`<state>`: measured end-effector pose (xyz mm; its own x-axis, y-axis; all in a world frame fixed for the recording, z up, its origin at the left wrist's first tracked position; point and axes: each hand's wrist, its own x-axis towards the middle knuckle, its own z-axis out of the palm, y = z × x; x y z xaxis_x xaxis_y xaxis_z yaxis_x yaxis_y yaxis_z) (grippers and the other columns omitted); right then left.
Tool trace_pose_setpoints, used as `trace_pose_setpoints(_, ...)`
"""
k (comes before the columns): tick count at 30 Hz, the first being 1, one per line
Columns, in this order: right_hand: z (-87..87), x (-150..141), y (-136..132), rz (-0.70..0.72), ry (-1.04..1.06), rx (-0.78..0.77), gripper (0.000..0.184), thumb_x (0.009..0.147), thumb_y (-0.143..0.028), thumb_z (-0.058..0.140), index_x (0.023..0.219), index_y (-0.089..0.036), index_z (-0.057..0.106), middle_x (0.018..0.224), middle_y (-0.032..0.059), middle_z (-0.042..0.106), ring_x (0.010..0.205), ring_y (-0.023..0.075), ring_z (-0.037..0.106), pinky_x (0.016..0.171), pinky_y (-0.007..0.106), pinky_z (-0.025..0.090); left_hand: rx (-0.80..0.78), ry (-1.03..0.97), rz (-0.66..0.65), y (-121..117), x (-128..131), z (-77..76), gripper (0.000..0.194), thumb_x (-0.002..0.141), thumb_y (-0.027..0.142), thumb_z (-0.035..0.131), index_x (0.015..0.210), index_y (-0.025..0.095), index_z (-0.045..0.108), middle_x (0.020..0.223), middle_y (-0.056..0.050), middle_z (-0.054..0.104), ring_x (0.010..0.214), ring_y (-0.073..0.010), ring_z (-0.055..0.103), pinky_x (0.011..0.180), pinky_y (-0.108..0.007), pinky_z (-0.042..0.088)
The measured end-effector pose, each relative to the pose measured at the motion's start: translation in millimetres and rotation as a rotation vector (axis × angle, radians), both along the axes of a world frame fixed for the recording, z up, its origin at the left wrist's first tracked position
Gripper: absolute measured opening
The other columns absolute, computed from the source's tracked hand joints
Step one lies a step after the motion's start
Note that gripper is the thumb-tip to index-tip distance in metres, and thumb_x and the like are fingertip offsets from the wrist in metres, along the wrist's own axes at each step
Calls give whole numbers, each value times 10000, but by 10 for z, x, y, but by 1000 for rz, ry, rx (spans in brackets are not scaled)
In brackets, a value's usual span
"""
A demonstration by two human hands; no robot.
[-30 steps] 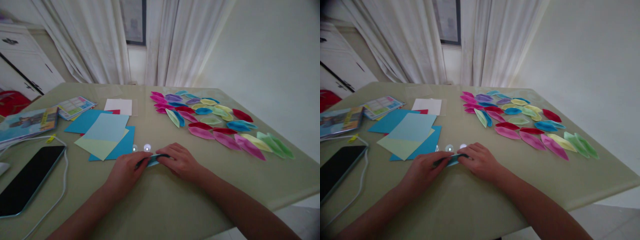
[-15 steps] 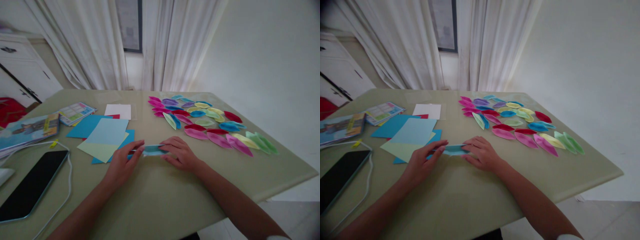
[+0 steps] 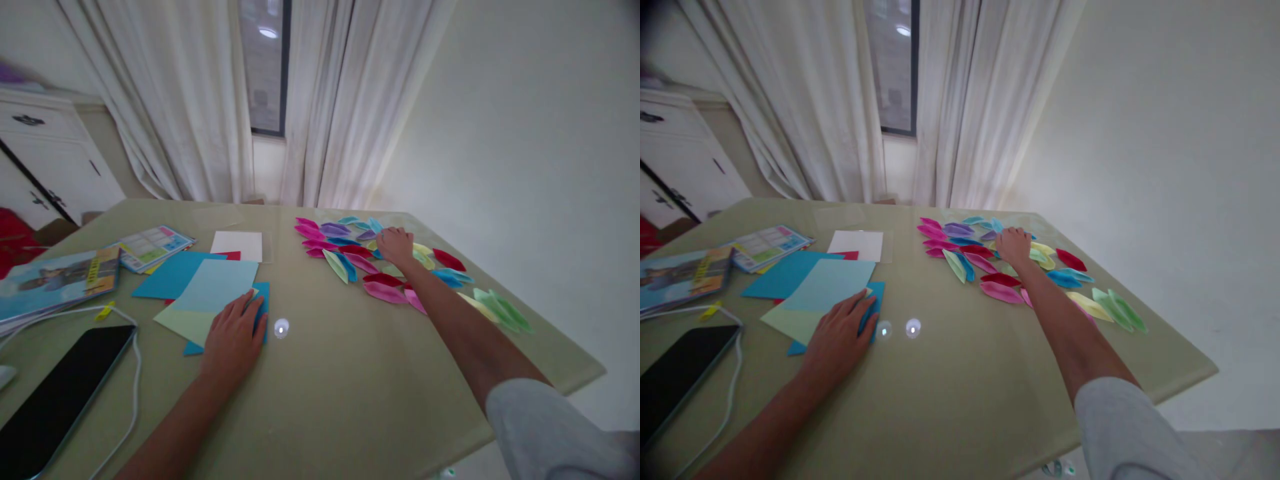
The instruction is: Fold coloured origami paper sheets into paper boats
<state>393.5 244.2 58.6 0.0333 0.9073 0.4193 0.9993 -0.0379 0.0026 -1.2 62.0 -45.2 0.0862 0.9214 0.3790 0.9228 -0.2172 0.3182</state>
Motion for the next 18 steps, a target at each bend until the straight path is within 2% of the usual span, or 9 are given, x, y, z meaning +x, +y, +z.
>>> trace_pose_setpoints(3,-11,-35,216,20,3,-56,335,1037,-375,671,1311,-183,652,1345,111,659,1151,263,680,983,485,592,10,-9,1,27,-23,-20,429,1027,322,503,1363,104,656,1478,-220,623,1344,-380,587,1157,-531,476)
trace_pose_setpoints(6,-8,-208,327,78,42,-73,297,1043,-369,650,1253,-161,678,1294,113,684,1155,276,672,1012,512,553,9,-5,12,48,-46,-50,425,1021,334,534,1330,78,673,1449,-235,641,1334,-377,596,1176,-520,463)
trace_pose_setpoints(8,24,-381,298,142,80,-40,275,1090,-295,520,1178,-126,719,1254,168,714,1182,313,647,1048,550,476,5,-4,12,58,-55,-60,388,1020,320,537,1282,83,698,1412,-232,669,1301,-373,619,1165,-522,471)
trace_pose_setpoints(9,44,-480,234,189,97,-13,327,1106,-263,447,1178,-115,729,1275,199,715,1213,327,626,1068,550,436,2,-5,9,63,-57,-59,368,1020,309,536,1260,91,709,1389,-225,685,1282,-367,632,1156,-519,478)
trace_pose_setpoints(11,66,-692,-10,312,126,42,364,1109,-258,407,1258,-136,716,1358,196,693,1276,321,585,1105,523,375,-4,-7,-4,73,-60,-39,325,1017,282,535,1219,117,729,1338,-202,718,1246,-352,653,1132,-508,497)
trace_pose_setpoints(13,26,-901,-404,445,150,75,372,1113,-276,398,1277,-176,717,1384,155,692,1304,294,578,1124,496,351,-12,-9,-21,88,-61,0,289,1012,250,531,1171,146,748,1291,-179,745,1203,-337,676,1103,-494,518)
trace_pose_setpoints(16,-183,-1153,-1117,641,183,56,340,1110,-352,436,1218,-243,740,1286,78,744,1242,251,632,1061,434,417,-26,-5,-38,110,-67,73,303,1017,196,482,1112,168,768,1220,-159,775,1106,-321,709,1046,-481,546)
trace_pose_setpoints(18,-386,-1267,-1518,802,325,40,328,1102,-383,466,1239,-234,724,1283,90,735,1221,263,644,1042,456,425,-35,1,-34,119,-77,110,328,1021,181,455,1088,181,776,1171,-147,789,1052,-315,721,1014,-473,556)
